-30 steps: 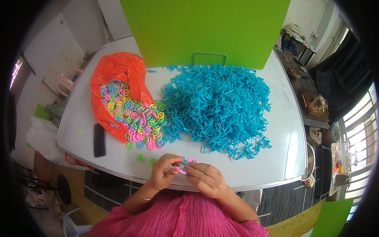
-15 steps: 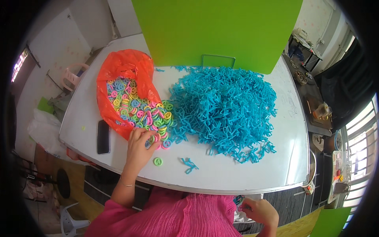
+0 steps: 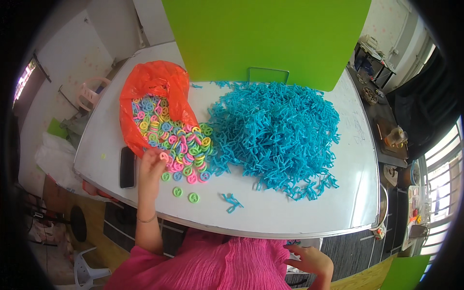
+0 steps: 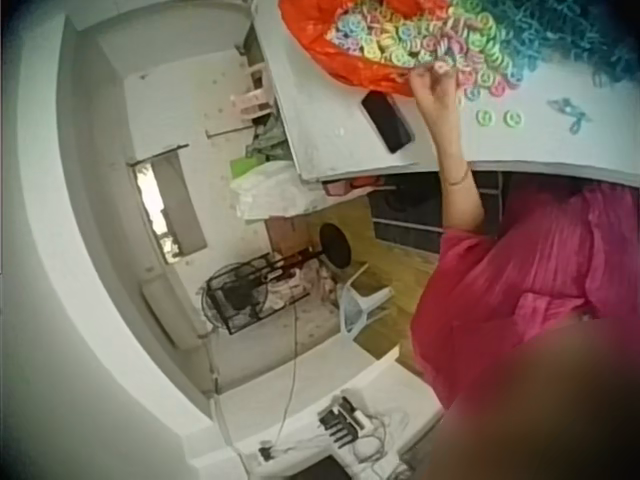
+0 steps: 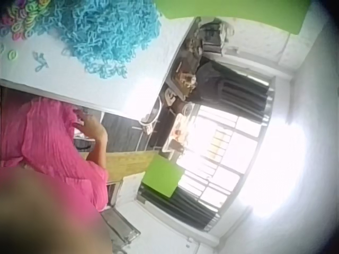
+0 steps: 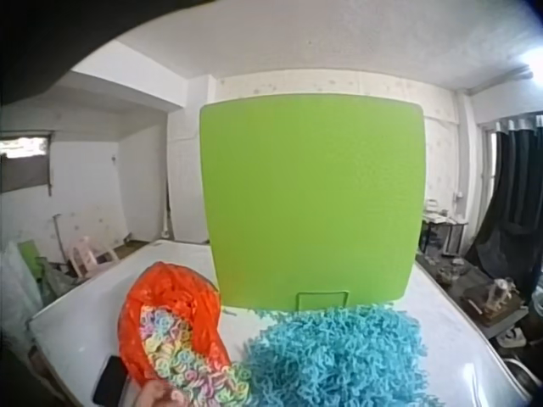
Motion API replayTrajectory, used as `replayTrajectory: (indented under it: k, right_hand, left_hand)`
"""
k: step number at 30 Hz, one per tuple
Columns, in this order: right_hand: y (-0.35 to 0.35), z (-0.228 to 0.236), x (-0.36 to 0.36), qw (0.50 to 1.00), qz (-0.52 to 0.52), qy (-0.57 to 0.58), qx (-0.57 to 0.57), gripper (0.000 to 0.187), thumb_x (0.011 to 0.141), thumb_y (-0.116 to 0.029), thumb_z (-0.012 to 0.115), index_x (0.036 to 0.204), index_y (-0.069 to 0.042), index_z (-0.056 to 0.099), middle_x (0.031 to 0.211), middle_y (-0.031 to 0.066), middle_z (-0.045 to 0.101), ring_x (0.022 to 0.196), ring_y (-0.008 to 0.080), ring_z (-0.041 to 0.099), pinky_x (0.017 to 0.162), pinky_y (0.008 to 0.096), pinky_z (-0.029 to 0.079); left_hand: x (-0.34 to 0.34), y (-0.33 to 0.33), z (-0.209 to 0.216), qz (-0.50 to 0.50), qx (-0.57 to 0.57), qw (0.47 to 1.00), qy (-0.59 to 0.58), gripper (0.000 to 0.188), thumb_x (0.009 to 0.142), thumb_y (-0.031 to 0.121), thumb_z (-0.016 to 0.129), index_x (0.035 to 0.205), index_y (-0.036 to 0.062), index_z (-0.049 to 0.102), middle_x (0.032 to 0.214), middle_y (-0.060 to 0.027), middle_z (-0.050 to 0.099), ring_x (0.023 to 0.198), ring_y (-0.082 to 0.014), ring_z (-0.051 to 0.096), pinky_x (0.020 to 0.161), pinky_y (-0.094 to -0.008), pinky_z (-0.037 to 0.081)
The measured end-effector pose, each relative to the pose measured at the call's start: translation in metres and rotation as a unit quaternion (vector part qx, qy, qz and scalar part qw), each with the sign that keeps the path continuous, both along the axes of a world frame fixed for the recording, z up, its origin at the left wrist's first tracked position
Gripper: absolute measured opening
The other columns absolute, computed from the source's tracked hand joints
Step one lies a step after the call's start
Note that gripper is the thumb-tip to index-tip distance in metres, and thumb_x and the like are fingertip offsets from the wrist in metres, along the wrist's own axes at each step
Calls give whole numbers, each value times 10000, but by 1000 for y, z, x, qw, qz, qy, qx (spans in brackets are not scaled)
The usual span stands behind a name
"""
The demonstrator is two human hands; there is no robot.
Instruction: Connect small circular plastic links together to form a chain.
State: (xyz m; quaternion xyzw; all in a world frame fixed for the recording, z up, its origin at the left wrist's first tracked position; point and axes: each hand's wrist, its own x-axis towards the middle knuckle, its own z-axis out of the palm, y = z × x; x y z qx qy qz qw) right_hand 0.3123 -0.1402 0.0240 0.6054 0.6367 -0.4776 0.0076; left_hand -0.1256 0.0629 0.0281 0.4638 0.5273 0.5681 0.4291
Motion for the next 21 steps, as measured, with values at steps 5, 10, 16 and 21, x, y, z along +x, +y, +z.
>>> replayTrajectory:
  k: [5, 10, 16, 21]
  right_hand:
    - [13, 12, -13, 997, 71, -8, -21, 506, 834, -321, 714, 1276, -117, 576, 1091, 139, 678, 948, 257, 684, 801, 341, 557]
    - [17, 15, -15, 994, 101, 28, -34, 514, 842, -282, 709, 1300, -106, 555, 1130, 118, 669, 938, 263, 684, 785, 341, 562]
    - [22, 24, -16, 983, 127, 127, -32, 531, 834, -200, 721, 1315, -73, 535, 1161, 139, 652, 937, 260, 684, 783, 337, 563]
    - [25, 25, -19, 980, 145, 135, -9, 530, 835, -188, 720, 1320, -84, 536, 1138, 145, 661, 932, 248, 685, 777, 329, 561]
  left_hand:
    - [-13, 4, -8, -68, -59, 996, 5, 264, 853, 74, 650, 1093, 53, 542, 1008, -18, 529, 847, -95, 532, 680, -233, 455]
    - [4, -2, 4, -7, 29, 945, 326, 224, 801, 104, 719, 1006, 70, 638, 1021, -42, 508, 858, -117, 534, 663, -246, 432]
    - [27, -22, 8, -33, 109, 883, 455, 228, 724, 146, 787, 939, 112, 720, 1101, -123, 502, 1042, -298, 503, 852, -368, 446]
    - [24, -25, -3, -30, 74, 845, 529, 277, 698, 179, 801, 957, 120, 724, 1124, -145, 491, 1081, -346, 471, 933, -423, 409]
